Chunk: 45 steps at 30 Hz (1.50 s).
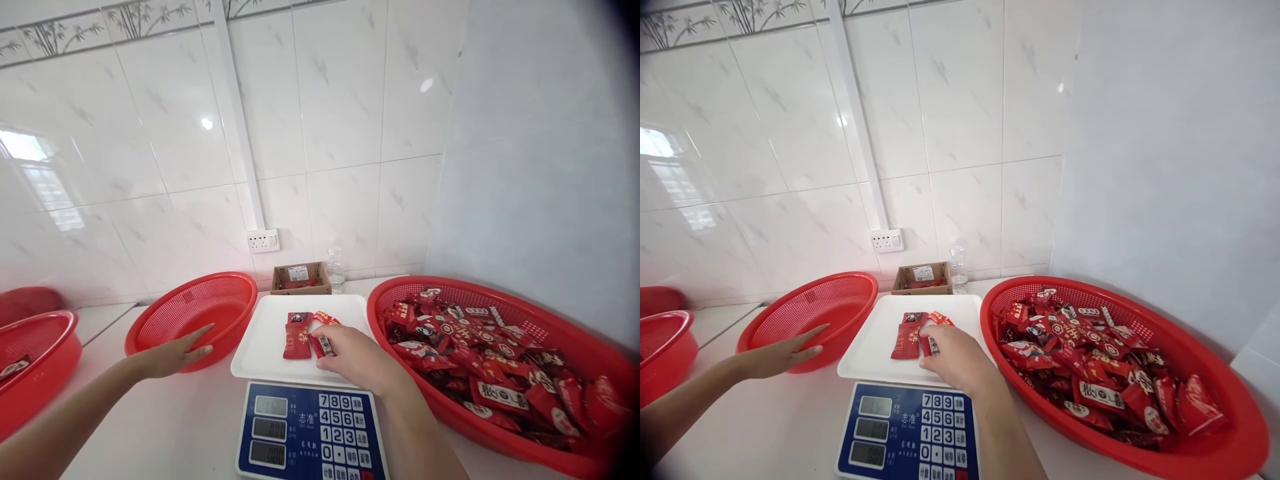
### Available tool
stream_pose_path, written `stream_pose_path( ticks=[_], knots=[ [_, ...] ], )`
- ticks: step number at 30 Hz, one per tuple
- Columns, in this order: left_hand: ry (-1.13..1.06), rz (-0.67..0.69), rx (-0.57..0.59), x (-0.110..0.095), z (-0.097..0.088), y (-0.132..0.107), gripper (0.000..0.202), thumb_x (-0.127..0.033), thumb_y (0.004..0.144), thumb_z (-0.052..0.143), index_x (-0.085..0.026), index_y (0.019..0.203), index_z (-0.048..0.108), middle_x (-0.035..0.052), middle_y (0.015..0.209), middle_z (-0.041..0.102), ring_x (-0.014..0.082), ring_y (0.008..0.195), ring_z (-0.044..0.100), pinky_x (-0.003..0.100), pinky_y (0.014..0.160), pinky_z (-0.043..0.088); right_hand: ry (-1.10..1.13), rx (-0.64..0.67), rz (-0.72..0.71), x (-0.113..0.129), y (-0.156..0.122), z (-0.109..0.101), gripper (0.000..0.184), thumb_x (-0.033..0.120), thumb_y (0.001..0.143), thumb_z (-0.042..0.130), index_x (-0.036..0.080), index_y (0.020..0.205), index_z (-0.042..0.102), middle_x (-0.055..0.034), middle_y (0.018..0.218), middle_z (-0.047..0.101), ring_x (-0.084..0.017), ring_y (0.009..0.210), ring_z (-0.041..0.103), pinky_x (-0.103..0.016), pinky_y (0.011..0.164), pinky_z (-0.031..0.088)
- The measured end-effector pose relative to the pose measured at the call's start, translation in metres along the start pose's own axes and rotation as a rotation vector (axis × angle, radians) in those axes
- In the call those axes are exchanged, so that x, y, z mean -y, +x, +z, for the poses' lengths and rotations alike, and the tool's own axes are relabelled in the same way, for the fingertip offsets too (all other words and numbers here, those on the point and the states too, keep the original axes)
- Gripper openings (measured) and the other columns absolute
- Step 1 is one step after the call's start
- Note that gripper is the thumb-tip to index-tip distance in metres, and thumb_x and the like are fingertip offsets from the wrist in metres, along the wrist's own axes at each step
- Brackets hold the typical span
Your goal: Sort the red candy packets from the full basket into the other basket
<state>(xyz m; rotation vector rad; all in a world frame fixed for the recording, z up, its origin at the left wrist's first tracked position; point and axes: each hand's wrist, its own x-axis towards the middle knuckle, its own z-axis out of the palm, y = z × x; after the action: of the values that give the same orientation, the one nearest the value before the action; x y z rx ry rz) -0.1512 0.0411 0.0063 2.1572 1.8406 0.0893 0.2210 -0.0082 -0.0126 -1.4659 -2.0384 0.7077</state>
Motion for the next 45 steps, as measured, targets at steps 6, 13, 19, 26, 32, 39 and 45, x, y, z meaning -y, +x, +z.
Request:
stream_pose_path(
  ticks=[6, 13, 19, 26, 32, 39, 45],
  knots=[
    [-0.03, 0.032, -0.058, -0.027, -0.001, -0.006, 0.075, -0.065, 0.086, 0.03, -0.024, 0.147, 0.018, 0.0082, 0.151, 0.027, 0.0331, 0.137, 0.026, 0.052, 0.106, 0.031, -0.078, -0.047, -0.027, -0.006, 0.011, 0.014, 0.036, 0.002, 0.071, 0.054, 0.022, 0.098, 0.067, -0.0057, 0.107, 0.065, -0.021, 0.099, 0.059, -0.029, 0.081, 0.041],
    [-0.043, 0.39, -0.027, -0.112, 0.024, -0.004, 0.057, -0.061, 0.088, 0.036, -0.033, 0.138, 0.039, 0.0044, 0.145, 0.039, 0.0291, 0.132, 0.035, 0.044, 0.106, 0.033, -0.085, -0.083, -0.058, -0.006, 0.019, 0.018, 0.037, -0.003, 0.069, 0.048, 0.021, 0.088, 0.068, -0.0039, 0.098, 0.066, -0.019, 0.094, 0.058, -0.028, 0.08, 0.04],
    [-0.057, 0.574, 0.045, -0.154, 0.049, 0.017, 0.051, -0.052, 0.087, 0.047, -0.029, 0.132, 0.047, 0.0101, 0.131, 0.049, 0.0312, 0.123, 0.042, 0.046, 0.102, 0.036, -0.119, -0.061, -0.074, -0.007, 0.016, 0.014, 0.038, -0.002, 0.068, 0.044, 0.021, 0.085, 0.068, -0.003, 0.092, 0.068, -0.019, 0.088, 0.058, -0.028, 0.077, 0.04],
    [-0.15, 0.641, 0.071, -0.157, 0.055, 0.026, 0.026, -0.024, 0.081, 0.06, -0.027, 0.107, 0.06, 0.004, 0.119, 0.055, 0.0217, 0.104, 0.057, 0.032, 0.09, 0.046, -0.088, -0.073, 0.002, -0.012, 0.012, 0.006, 0.038, 0.001, 0.069, 0.043, 0.022, 0.09, 0.068, -0.0045, 0.099, 0.067, -0.02, 0.09, 0.06, -0.027, 0.075, 0.041],
    [-0.172, 0.532, -0.115, -0.16, 0.06, 0.035, 0.047, -0.032, 0.076, 0.067, -0.024, 0.119, 0.05, 0.008, 0.127, 0.048, 0.0261, 0.115, 0.049, 0.038, 0.096, 0.043, -0.061, -0.061, 0.043, -0.009, 0.01, 0.004, 0.034, 0.003, 0.07, 0.043, 0.021, 0.085, 0.068, -0.004, 0.096, 0.067, -0.019, 0.084, 0.06, -0.026, 0.072, 0.04],
    [-0.076, 0.443, -0.253, -0.162, 0.07, 0.058, 0.039, -0.038, 0.089, 0.054, -0.019, 0.122, 0.05, 0.0114, 0.126, 0.051, 0.028, 0.115, 0.048, 0.048, 0.096, 0.041, -0.068, -0.047, 0.044, -0.006, 0.01, 0.003, 0.03, 0.006, 0.075, 0.044, 0.022, 0.084, 0.067, -0.0038, 0.095, 0.068, -0.02, 0.085, 0.061, -0.028, 0.073, 0.041],
    [0.026, 0.373, -0.216, -0.164, 0.068, 0.09, 0.029, -0.031, 0.089, 0.056, -0.017, 0.114, 0.056, 0.0094, 0.12, 0.056, 0.0236, 0.104, 0.057, 0.046, 0.088, 0.048, -0.042, -0.066, 0.033, -0.008, 0.009, 0.004, 0.024, 0.012, 0.08, 0.047, 0.024, 0.09, 0.066, -0.004, 0.099, 0.069, -0.022, 0.092, 0.061, -0.03, 0.075, 0.042]
  ],
)
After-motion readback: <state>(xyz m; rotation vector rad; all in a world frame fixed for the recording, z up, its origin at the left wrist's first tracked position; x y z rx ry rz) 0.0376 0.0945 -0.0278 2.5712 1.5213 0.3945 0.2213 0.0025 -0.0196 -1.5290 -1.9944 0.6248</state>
